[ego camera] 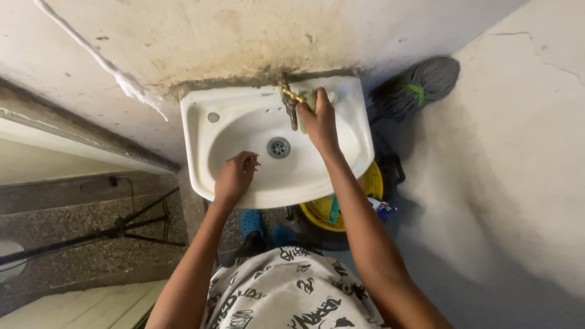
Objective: The person cleans a sink and a faucet using a sponge, wiping around the basin and the metal fixture.
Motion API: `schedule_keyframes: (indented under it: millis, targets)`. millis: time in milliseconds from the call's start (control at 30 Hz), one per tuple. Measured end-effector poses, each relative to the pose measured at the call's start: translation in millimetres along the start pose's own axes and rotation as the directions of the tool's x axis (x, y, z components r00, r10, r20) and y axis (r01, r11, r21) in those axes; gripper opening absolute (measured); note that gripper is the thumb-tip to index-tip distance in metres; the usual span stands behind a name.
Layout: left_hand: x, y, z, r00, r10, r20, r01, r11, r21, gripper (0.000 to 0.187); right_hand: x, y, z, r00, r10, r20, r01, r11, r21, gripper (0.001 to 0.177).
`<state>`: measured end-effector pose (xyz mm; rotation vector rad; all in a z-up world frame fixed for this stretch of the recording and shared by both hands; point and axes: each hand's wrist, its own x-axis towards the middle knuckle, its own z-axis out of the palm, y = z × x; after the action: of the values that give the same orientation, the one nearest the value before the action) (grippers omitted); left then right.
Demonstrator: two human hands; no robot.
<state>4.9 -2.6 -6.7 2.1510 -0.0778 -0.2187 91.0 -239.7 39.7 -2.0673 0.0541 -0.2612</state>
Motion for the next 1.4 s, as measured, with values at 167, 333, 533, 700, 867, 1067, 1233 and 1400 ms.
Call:
schedule_keyframes:
  millis: [167,333,533,700,867,1067,1233,1400]
  targets:
    - [6.9,0.6,1.2,1.0,0.025,0.001,-0.025,1.0,0.001,0.02,-5.7,3.3,-0.2,0.994,0.101,0.044,-0.101,0.995,-0.003,0.025]
    - [-1.6,1.1,2.1,1.0,-0.003,0.0,0.003,1.0,-0.002,0.021,6.4,9.6,-7.8,0.997,0.017,0.071,-0.013,0.998,-0.055,0.027]
    - [0.5,3.8,0.4,1.0,-0.007,0.009,0.007,0.999,-0.04,0.021,3.0,10.4,-7.7,0.984,0.133,0.118,-0.134,0.991,0.0,0.025]
    - [0.6,3.3,0.7,1.0,0.005,0.004,-0.005,1.0,-0.026,0.021,17.4,14.2,-19.0,0.988,-0.034,0.152,0.039,0.999,-0.03,0.029]
    - [-0.4,2.0,1.1,1.0,0.001,0.012,-0.001,1.0,-0.011,0.02,33.0,17.3,-31.6,0.934,0.101,0.342,-0.118,0.993,0.029,0.021]
    - [0.7,4.6,-0.6,1.0,-0.014,0.009,0.014,1.0,-0.02,0.021,39.2,11.2,-39.2,0.925,0.001,0.38,-0.025,0.998,0.057,0.019]
    - [0.1,3.2,0.2,1.0,-0.025,-0.002,0.025,0.999,-0.026,0.02,61.8,10.4,-38.3,0.887,0.073,0.456,-0.045,0.996,-0.072,0.018]
    - [-1.5,3.7,0.3,0.999,-0.018,-0.029,0.016,0.998,-0.066,0.02,91.0,12.2,-41.5,0.723,-0.235,0.649,0.166,0.972,0.168,0.021]
